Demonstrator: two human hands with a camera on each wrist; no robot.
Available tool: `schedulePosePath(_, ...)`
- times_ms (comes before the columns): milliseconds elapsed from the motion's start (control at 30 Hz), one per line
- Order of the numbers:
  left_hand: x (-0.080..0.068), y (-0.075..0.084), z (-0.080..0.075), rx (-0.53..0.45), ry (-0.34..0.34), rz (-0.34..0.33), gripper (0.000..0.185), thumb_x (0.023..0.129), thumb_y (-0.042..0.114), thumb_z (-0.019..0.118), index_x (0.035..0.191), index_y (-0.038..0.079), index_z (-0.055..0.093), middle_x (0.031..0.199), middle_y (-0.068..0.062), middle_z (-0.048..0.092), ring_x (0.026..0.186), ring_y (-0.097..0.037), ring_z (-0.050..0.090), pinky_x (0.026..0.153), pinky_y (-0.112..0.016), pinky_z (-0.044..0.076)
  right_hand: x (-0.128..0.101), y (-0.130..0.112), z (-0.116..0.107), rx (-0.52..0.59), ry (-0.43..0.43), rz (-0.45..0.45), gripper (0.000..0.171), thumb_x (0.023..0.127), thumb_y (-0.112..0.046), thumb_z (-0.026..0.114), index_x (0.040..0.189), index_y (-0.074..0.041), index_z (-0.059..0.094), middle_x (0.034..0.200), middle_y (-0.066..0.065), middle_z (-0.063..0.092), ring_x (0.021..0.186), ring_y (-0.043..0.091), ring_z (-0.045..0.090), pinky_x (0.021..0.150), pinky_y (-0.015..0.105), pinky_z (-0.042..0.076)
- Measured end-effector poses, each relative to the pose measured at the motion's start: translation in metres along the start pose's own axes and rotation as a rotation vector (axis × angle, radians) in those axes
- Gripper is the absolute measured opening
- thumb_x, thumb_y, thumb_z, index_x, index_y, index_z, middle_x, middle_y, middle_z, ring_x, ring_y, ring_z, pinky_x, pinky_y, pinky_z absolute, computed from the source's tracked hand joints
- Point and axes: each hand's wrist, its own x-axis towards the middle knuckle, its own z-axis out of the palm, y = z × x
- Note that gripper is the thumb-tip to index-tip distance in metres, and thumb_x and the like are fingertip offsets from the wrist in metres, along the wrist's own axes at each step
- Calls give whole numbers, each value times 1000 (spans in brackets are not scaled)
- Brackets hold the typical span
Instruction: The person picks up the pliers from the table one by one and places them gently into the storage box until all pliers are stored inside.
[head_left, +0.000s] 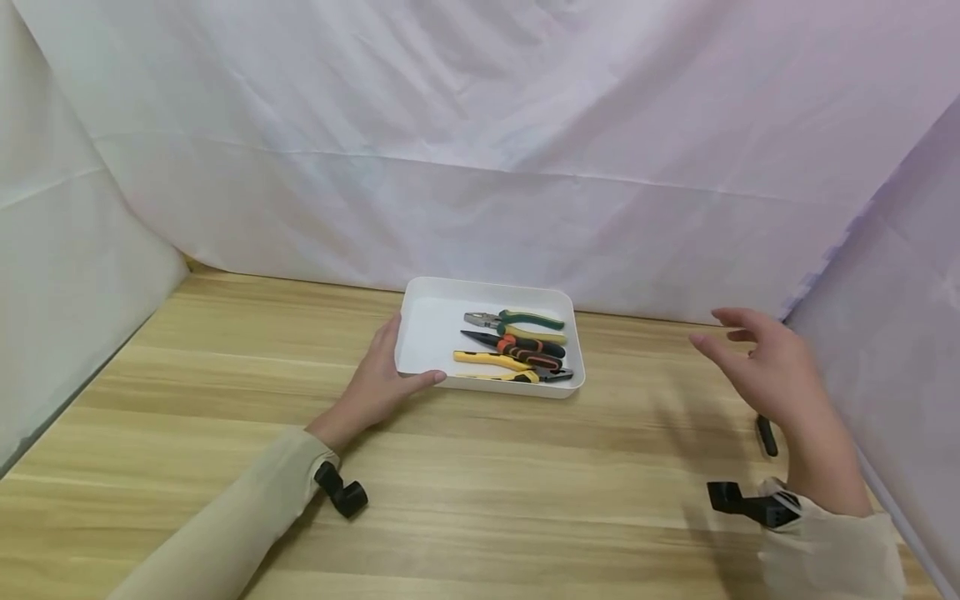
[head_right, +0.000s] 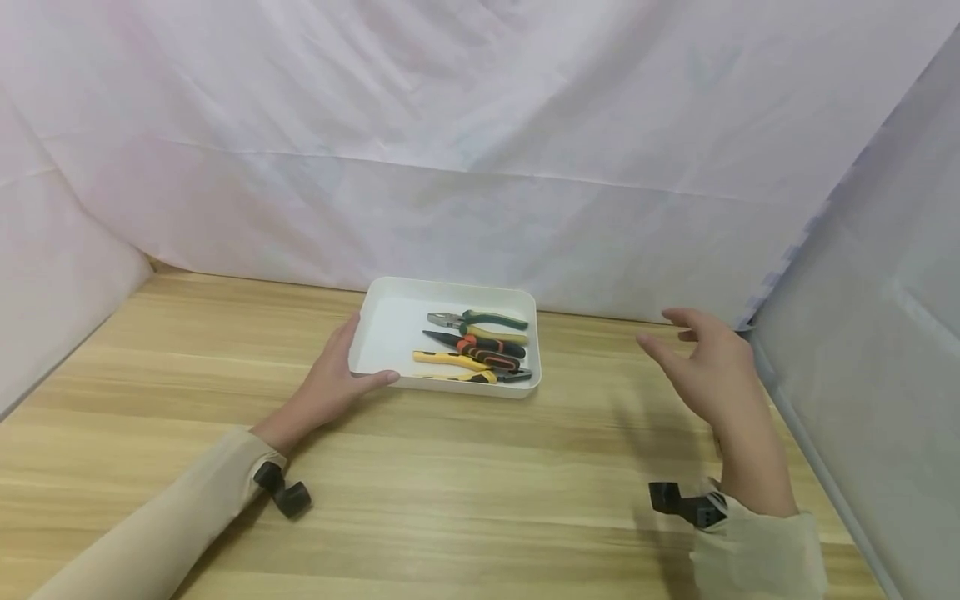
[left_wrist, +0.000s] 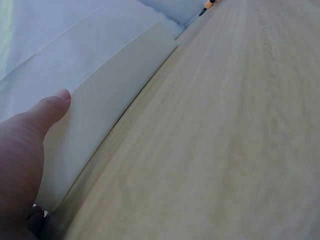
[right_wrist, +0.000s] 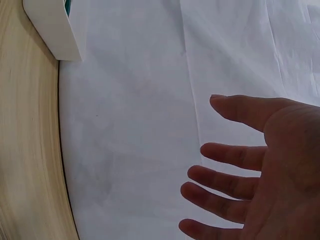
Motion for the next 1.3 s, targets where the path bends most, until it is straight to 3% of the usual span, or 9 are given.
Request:
schedulePosePath(333, -1, -2, 0, -3, -5, -7, 125, 77, 54, 84, 163, 6, 6, 170, -17, 12, 156, -38, 19, 125, -59, 22, 2, 18, -3, -101, 4, 59, 80, 98, -57, 56, 149, 3, 43, 146, 35, 47, 127, 56, 46, 85, 68, 46)
schedulePosePath(500, -2, -2, -1, 15, -7, -11, 126, 78, 55, 83, 163, 6, 5, 170, -18, 12, 156, -38, 19, 124, -60, 23, 5, 32, -5, -111, -46, 55, 83, 98, -56, 58, 149, 6, 40, 146, 38, 44, 126, 58, 44, 87, 69, 45)
schedulePosePath(867, 0, -1, 0, 10, -4, -5, 124, 78, 53, 83, 163, 6, 6, 170, -17, 13, 156, -37, 20, 125, -58, 23, 8, 51, -8, -161, -177, 161, 109, 90, -70, 58, 155, 10, 23, 147, 48, 31, 125, 65, 37, 88, 73, 43)
schedulePosePath(933, 0, 0, 1, 8, -5, -9, 124, 78, 54, 83, 163, 6, 6, 170, -17, 13, 156, -36, 19, 125, -58, 23, 8, 55, -8, -174, -192, 172, 112, 90, -70, 57, 155, 12, 19, 136, 43, 48, 109, 58, 52, 80, 65, 48)
schedulePosePath(1000, 0, 0, 1, 9, -9, -13, 125, 78, 54, 83, 163, 6, 5, 170, -17, 13, 156, -36, 19, 125, -58, 23, 8, 58, -8, -175, -219, 189, 115, 91, -71, 56, 155, 13, 14, 111, 33, 65, 85, 46, 62, 70, 53, 52)
schedulePosePath(1100, 0, 0, 1, 14, -14, -20, 125, 78, 55, 83, 163, 6, 4, 170, -17, 12, 156, -37, 18, 125, -58, 22, 8, 63, -7, -175, -262, 222, 120, 90, -73, 54, 155, 16, 7, 66, 10, 61, 55, 23, 55, 60, 34, 46)
schedulePosePath(1200, 0, 0, 1, 16, -17, -23, 126, 78, 55, 83, 163, 6, 4, 170, -17, 12, 156, -37, 18, 125, -59, 22, 8, 67, -7, -179, -298, 251, 122, 91, -74, 53, 153, 18, 3, 56, 3, 55, 53, 21, 54, 59, 31, 44)
schedulePosePath(1300, 0, 0, 0, 17, -14, -21, 126, 78, 55, 83, 163, 6, 4, 170, -17, 12, 156, -37, 18, 125, -59, 22, 7, 73, -9, -200, -316, 266, 122, 91, -73, 52, 151, 22, 4, 63, 10, 60, 64, 28, 58, 66, 41, 49)
